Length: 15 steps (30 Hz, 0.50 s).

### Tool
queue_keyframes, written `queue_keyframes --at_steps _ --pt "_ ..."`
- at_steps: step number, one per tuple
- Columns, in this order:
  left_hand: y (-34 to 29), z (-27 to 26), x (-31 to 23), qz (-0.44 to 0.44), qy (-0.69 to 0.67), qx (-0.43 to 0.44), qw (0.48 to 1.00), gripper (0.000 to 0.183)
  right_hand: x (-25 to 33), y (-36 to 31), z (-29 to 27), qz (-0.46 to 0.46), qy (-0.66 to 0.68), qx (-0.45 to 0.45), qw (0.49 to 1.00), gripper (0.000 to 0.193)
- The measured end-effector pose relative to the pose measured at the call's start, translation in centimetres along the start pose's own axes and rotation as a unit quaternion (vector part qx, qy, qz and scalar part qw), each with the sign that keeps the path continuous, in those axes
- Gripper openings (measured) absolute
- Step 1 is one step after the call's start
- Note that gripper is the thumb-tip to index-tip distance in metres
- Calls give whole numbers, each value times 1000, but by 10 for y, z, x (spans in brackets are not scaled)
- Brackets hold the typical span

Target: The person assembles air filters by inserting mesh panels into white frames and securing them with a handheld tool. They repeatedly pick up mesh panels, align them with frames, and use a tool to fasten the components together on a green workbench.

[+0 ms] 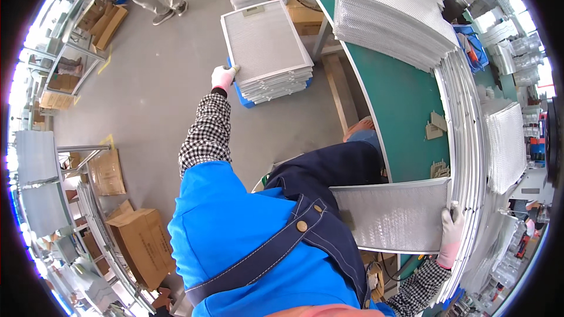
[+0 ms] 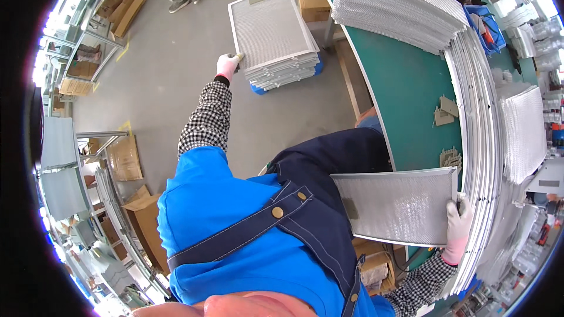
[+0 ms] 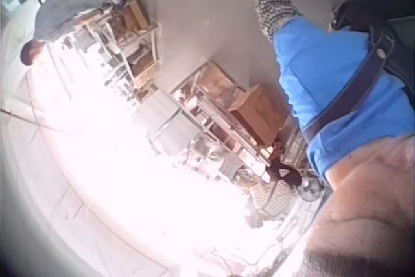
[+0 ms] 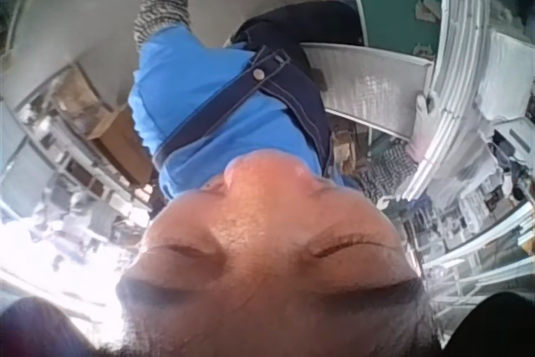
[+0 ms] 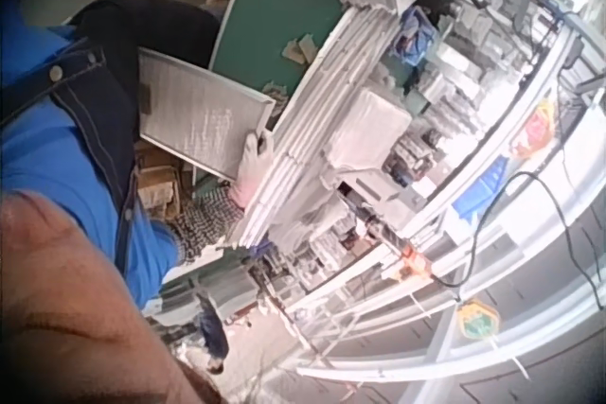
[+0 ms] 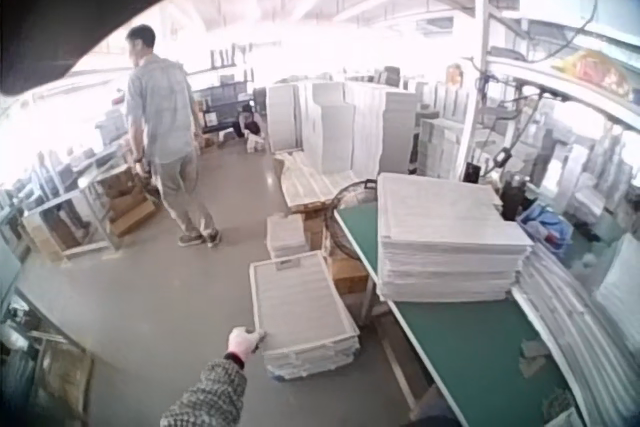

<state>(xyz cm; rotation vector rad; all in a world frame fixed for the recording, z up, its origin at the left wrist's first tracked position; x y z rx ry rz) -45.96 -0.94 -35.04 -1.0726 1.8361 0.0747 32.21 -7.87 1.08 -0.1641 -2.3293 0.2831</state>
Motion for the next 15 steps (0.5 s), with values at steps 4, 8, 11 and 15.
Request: queue_keyframes --at_steps 4,8,11,15 --pt "-1 -13 3 13 -13 -42 999 39 4 4 1 -4 -16 1 1000 22" --pt "0 -15 3 18 -297 64 953 54 14 5 7 -12 -16 15 1000 24" --pt "-6 -9 8 -25 -572 123 811 78 16 5 4 -16 -28 24 999 25" --pt "-29 -11 -7 88 -610 27 787 60 16 3 6 -28 -26 23 999 24"
Point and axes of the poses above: each hand's wrist, its own y-axis towards the middle knuckle, its own z-axis out of the palm, x = y × z, the point moved 8 cm from there along y, towards the middle knuckle, and after that the axes turned 4 degrees about x, right-handed, at the moved point
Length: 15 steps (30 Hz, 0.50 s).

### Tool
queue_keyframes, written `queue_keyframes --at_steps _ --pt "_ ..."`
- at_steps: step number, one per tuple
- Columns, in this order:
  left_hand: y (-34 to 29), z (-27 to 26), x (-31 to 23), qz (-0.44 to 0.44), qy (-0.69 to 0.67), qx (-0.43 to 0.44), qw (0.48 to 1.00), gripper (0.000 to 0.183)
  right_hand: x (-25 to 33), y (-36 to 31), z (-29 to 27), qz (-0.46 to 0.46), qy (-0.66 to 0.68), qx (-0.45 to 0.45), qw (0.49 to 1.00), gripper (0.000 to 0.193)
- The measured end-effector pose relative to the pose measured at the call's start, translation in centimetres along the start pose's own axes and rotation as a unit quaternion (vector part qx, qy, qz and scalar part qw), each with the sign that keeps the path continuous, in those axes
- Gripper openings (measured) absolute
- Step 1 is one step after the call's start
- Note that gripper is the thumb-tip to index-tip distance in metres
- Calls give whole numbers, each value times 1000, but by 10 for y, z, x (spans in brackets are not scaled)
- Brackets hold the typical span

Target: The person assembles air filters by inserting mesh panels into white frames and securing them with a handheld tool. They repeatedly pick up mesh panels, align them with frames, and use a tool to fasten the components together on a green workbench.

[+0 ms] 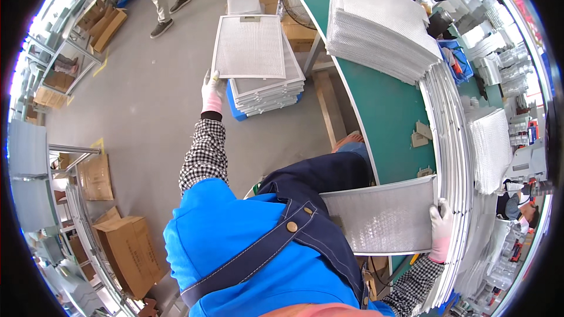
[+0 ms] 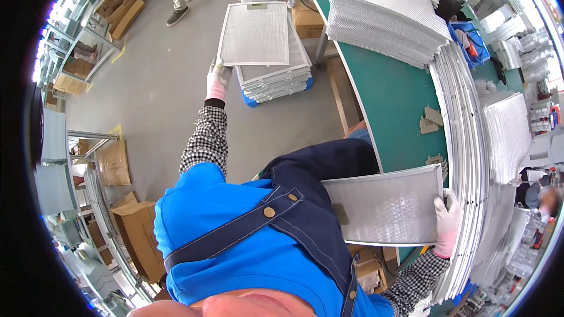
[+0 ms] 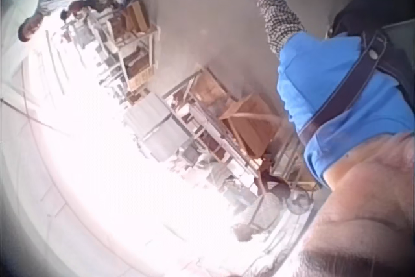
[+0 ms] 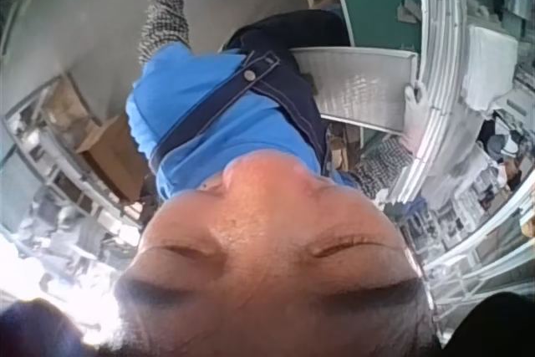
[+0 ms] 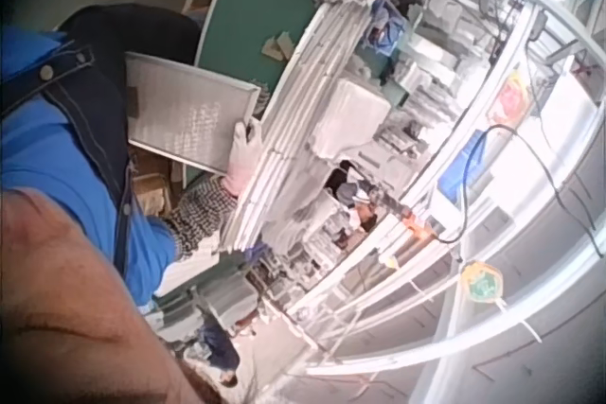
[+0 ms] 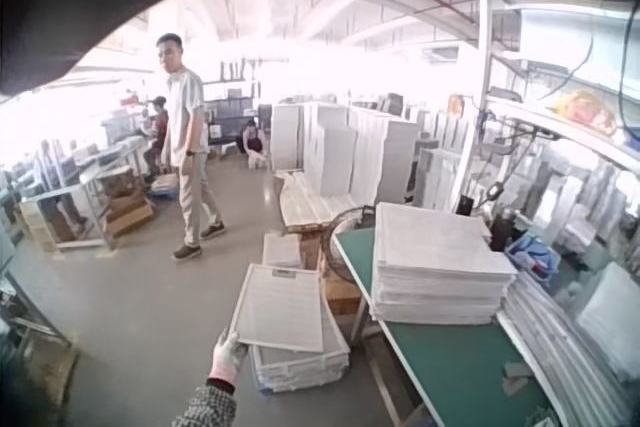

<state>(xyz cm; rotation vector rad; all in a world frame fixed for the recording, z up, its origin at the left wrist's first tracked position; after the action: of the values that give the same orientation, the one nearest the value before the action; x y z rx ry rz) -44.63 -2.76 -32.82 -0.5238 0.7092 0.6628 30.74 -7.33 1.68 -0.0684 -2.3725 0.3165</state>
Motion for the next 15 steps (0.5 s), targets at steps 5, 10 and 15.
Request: queue_keyframes --at_steps 5,10,15 --pt "15 4 2 54 -25 -26 998 54 -5 1 -2 -20 -7 10 1000 24" --pt "54 13 -19 37 -50 -21 998 29 -8 -5 -4 -8 10 -11 1000 20" --pt "102 11 -37 50 -1 -58 997 18 -11 0 -3 -11 0 0 1000 20"
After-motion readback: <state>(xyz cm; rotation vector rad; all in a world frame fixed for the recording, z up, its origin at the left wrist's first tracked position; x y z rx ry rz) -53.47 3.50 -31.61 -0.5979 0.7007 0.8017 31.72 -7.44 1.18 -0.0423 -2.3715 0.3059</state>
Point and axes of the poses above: each hand's wrist, its own y-axis towards the middle knuckle, its own z-axis out of the palm, x = y × z, the point moved 8 cm from there along y, towards the middle knuckle, and after that the axes turned 4 degrees about x, right-handed, at the moved point
